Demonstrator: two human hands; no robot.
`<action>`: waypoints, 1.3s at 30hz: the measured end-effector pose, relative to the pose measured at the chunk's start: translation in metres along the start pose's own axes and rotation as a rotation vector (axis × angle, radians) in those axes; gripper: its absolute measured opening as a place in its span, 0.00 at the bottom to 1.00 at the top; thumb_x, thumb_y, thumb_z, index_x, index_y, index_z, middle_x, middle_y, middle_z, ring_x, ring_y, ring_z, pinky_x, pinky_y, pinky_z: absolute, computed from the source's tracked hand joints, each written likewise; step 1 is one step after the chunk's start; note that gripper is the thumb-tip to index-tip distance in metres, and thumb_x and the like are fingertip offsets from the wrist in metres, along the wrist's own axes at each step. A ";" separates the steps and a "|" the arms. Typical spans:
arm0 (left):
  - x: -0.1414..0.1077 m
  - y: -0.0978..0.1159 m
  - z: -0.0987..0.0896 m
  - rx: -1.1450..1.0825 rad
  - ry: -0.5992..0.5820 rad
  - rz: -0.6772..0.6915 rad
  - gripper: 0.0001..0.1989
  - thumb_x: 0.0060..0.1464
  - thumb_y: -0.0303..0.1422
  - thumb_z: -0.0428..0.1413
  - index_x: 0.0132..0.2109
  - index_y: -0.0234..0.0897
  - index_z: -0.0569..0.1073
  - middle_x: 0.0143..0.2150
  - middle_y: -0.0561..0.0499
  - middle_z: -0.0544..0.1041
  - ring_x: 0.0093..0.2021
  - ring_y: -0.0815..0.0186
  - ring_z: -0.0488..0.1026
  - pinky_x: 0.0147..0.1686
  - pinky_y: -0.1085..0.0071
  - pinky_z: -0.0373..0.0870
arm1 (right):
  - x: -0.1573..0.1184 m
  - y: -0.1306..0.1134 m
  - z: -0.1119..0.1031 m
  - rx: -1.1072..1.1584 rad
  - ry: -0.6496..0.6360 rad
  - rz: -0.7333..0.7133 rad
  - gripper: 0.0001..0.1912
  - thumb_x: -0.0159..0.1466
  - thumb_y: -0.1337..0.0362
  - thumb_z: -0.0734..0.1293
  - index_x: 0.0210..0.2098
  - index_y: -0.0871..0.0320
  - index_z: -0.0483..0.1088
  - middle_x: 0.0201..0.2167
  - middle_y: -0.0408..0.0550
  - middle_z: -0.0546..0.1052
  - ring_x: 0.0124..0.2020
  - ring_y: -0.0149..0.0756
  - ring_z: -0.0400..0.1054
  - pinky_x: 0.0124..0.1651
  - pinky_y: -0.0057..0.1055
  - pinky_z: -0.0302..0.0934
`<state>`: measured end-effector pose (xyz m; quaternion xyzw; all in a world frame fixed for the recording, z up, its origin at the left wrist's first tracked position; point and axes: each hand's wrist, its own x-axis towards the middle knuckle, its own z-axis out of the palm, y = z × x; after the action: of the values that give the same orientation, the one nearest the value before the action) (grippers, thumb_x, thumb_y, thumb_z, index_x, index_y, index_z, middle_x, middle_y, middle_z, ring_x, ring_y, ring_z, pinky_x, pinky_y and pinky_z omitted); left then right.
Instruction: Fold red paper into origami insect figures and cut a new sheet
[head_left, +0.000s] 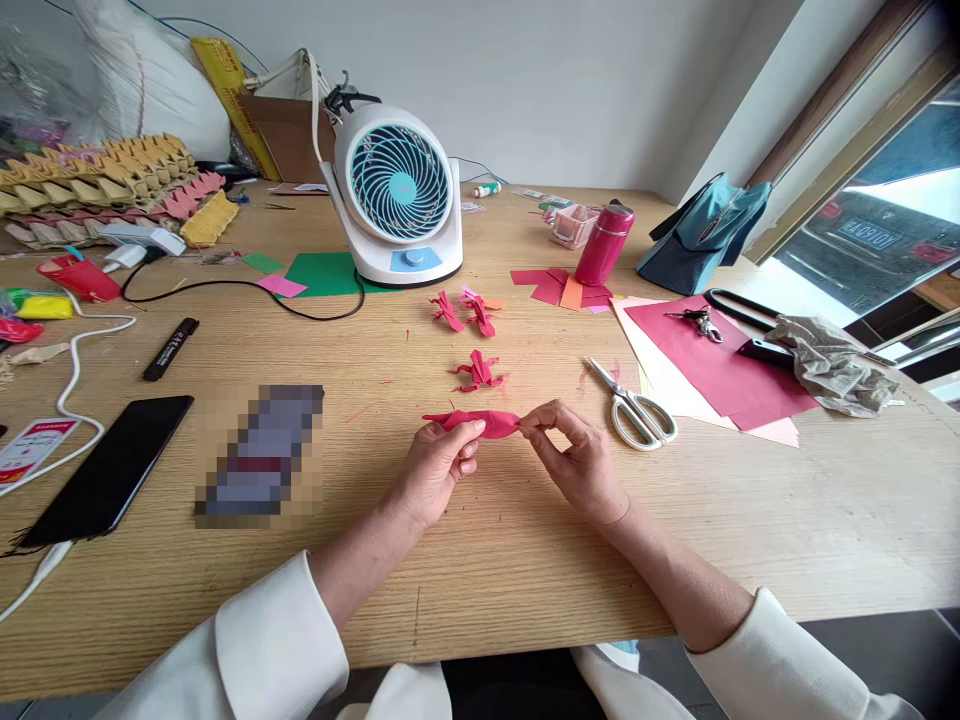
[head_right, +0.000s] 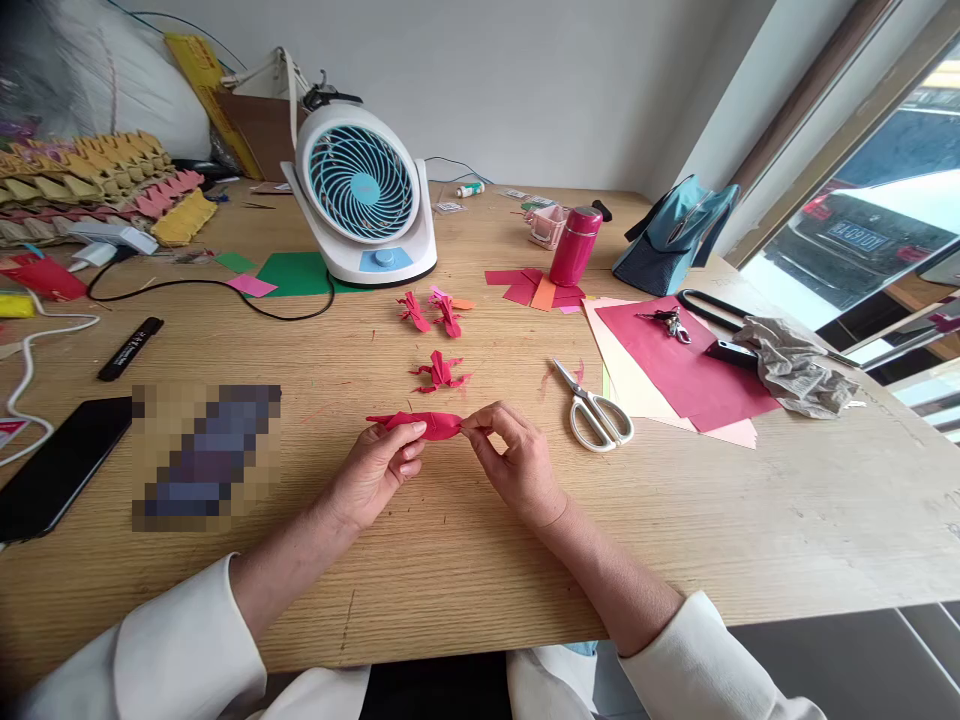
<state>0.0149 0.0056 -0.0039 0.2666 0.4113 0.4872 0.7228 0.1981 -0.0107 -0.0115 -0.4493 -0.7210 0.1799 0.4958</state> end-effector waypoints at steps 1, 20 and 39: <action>0.000 0.000 0.000 0.004 -0.002 0.003 0.17 0.39 0.31 0.70 0.28 0.32 0.69 0.27 0.58 0.66 0.23 0.79 0.59 0.18 0.82 0.54 | 0.000 0.000 0.000 -0.006 0.002 -0.017 0.05 0.67 0.71 0.65 0.36 0.56 0.71 0.31 0.45 0.76 0.33 0.32 0.71 0.38 0.29 0.65; 0.001 0.003 0.000 0.023 -0.026 -0.003 0.17 0.38 0.32 0.70 0.28 0.33 0.68 0.25 0.59 0.64 0.22 0.79 0.57 0.18 0.82 0.53 | 0.000 0.008 -0.005 -0.091 -0.081 -0.096 0.05 0.69 0.71 0.61 0.38 0.55 0.66 0.32 0.44 0.72 0.33 0.32 0.67 0.39 0.29 0.62; 0.001 0.006 -0.002 0.475 -0.180 0.103 0.15 0.47 0.41 0.65 0.34 0.31 0.76 0.29 0.52 0.73 0.25 0.73 0.62 0.22 0.76 0.59 | -0.008 -0.007 0.014 0.545 -0.309 0.529 0.16 0.61 0.51 0.71 0.33 0.58 0.68 0.27 0.43 0.73 0.28 0.31 0.64 0.33 0.29 0.59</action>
<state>0.0105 0.0088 -0.0006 0.4917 0.4339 0.3873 0.6480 0.1832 -0.0180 -0.0176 -0.4393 -0.5726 0.5511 0.4189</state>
